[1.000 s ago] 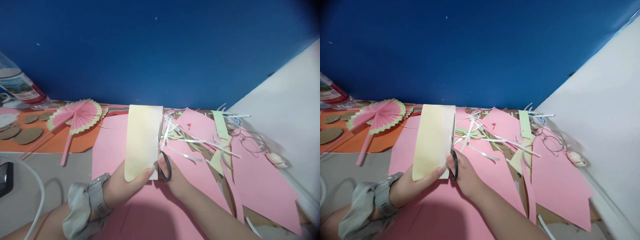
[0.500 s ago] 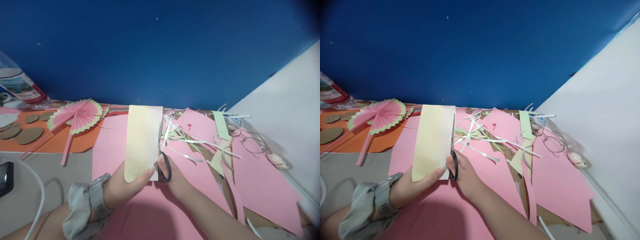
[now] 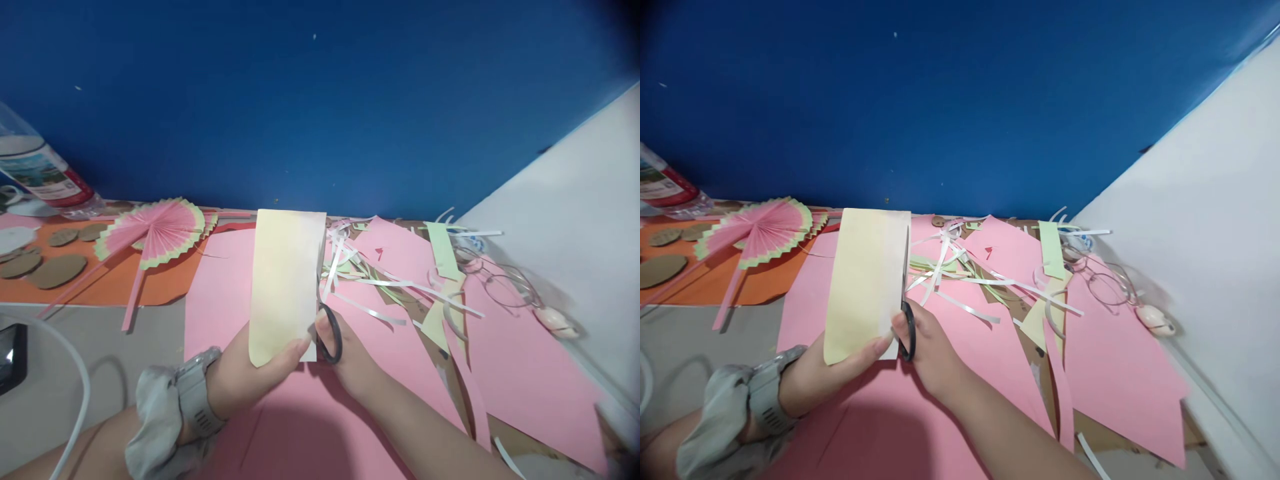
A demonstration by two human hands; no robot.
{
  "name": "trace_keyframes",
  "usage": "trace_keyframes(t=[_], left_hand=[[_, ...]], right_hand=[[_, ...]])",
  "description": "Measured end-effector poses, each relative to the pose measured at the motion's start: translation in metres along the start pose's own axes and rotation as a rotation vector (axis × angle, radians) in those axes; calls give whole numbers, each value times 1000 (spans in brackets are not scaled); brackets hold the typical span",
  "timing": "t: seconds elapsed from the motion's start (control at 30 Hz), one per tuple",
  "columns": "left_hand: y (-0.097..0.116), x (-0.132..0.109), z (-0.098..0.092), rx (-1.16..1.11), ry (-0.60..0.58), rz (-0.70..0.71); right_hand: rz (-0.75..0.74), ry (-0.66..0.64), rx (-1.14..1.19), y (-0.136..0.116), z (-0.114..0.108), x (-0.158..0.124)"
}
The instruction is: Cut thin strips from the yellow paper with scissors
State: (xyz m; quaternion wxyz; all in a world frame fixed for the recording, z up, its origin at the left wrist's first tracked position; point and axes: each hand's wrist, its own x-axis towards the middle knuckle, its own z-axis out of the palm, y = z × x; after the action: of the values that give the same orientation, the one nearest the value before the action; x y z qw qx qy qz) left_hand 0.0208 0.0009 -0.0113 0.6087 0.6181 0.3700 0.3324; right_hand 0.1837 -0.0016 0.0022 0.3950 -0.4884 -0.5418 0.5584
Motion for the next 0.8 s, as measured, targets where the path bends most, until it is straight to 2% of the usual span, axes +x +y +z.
trace_keyframes(t=[0.23, 0.57, 0.8], left_hand=[[-1, 0, 0, 0, 12, 4], [3, 0, 1, -18, 16, -63], [4, -1, 2, -7, 25, -50]], right_hand=[[-24, -14, 23, 0, 0, 2], [-48, -5, 44, 1, 2, 1], [-39, -61, 102, 1, 3, 2]])
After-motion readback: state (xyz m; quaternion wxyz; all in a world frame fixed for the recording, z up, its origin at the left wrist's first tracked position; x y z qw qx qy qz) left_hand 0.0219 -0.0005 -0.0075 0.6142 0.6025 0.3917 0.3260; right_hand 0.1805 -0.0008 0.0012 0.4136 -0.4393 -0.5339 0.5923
